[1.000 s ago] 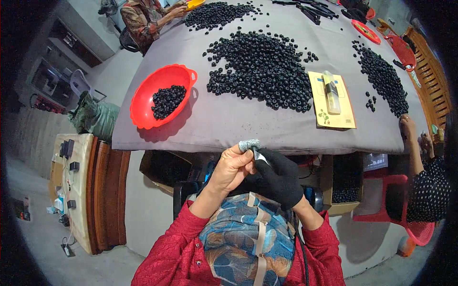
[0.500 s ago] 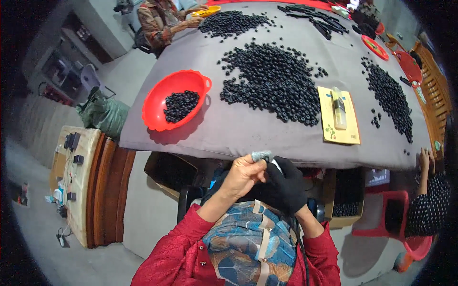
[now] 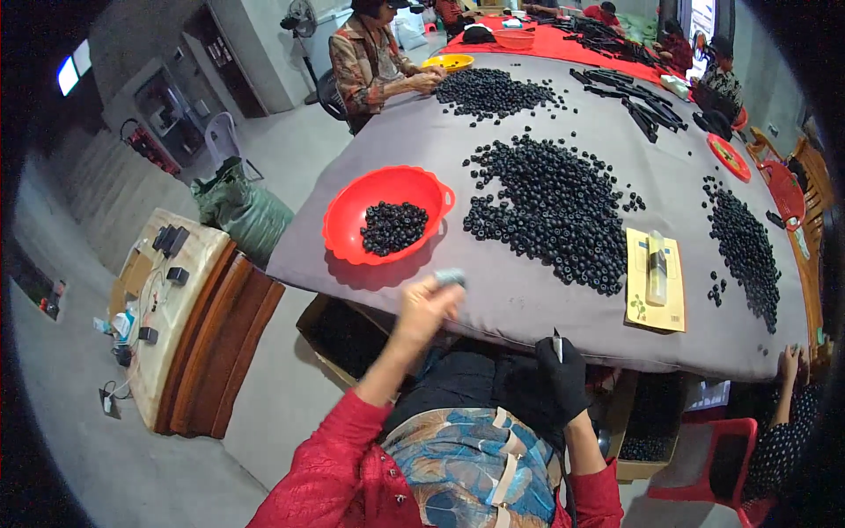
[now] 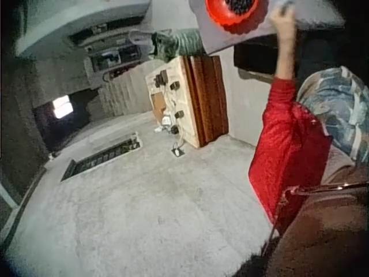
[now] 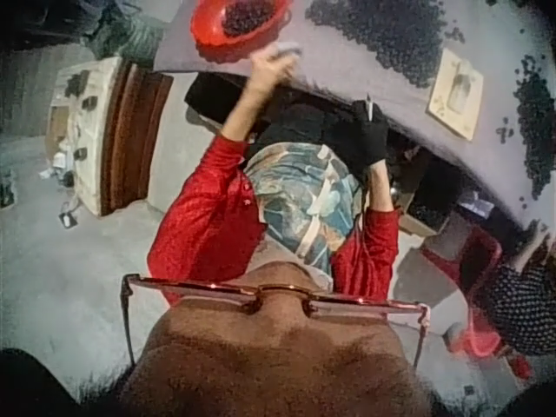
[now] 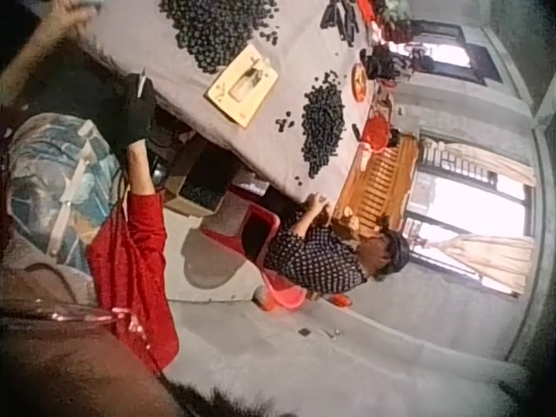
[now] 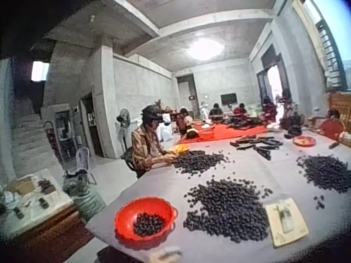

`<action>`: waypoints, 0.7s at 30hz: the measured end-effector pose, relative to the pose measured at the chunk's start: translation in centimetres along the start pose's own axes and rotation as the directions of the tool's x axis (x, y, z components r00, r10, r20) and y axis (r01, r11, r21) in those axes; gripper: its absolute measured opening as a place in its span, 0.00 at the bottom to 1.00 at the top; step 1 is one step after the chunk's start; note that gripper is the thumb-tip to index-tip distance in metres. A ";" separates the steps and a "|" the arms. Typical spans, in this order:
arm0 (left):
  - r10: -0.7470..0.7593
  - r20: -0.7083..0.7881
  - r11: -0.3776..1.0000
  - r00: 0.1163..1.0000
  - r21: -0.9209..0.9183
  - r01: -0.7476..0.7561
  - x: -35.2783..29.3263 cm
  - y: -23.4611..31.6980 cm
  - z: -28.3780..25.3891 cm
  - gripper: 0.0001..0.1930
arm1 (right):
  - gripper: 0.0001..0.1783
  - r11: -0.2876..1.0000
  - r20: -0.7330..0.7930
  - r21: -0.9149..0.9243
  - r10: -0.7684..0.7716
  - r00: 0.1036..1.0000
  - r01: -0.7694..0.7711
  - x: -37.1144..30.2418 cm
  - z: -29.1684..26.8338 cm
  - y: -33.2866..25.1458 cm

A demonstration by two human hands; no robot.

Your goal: The person assembles small black plastic components by hand at a work table.

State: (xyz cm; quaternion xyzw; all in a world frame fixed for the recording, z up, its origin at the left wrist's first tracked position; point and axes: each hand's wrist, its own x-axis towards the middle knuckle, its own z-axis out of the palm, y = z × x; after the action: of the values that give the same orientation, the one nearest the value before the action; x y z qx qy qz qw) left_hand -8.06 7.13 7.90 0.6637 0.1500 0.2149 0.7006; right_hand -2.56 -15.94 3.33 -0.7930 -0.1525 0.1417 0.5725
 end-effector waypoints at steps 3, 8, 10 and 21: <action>0.095 -0.226 0.985 0.970 0.162 -0.059 4.4 2.6 -4.4 0.11 | 0.11 0.992 0.023 -0.130 0.000 1.000 0.003 0.5 -0.1 0.5; 0.349 -0.171 0.863 0.922 0.441 -0.245 8.7 2.0 -6.8 0.20 | 0.12 0.961 -0.014 -0.115 -0.253 0.967 0.250 0.7 0.7 1.5; 0.311 -0.117 0.862 0.943 0.452 -0.229 8.2 0.8 -4.7 0.20 | 0.11 0.957 -0.041 -0.010 -0.290 0.956 0.290 0.8 0.6 1.5; 0.366 0.468 0.583 0.804 0.558 -0.590 7.7 -7.4 12.7 0.09 | 0.11 0.952 -0.200 -0.023 -0.303 0.932 0.304 1.2 -0.3 2.1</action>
State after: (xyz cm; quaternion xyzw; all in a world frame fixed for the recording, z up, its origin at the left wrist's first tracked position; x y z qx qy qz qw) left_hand 5.59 -0.21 2.05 0.9120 -0.0782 0.2228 0.3355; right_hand -1.16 -16.38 1.36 -0.7678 -0.2139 -0.0285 0.6033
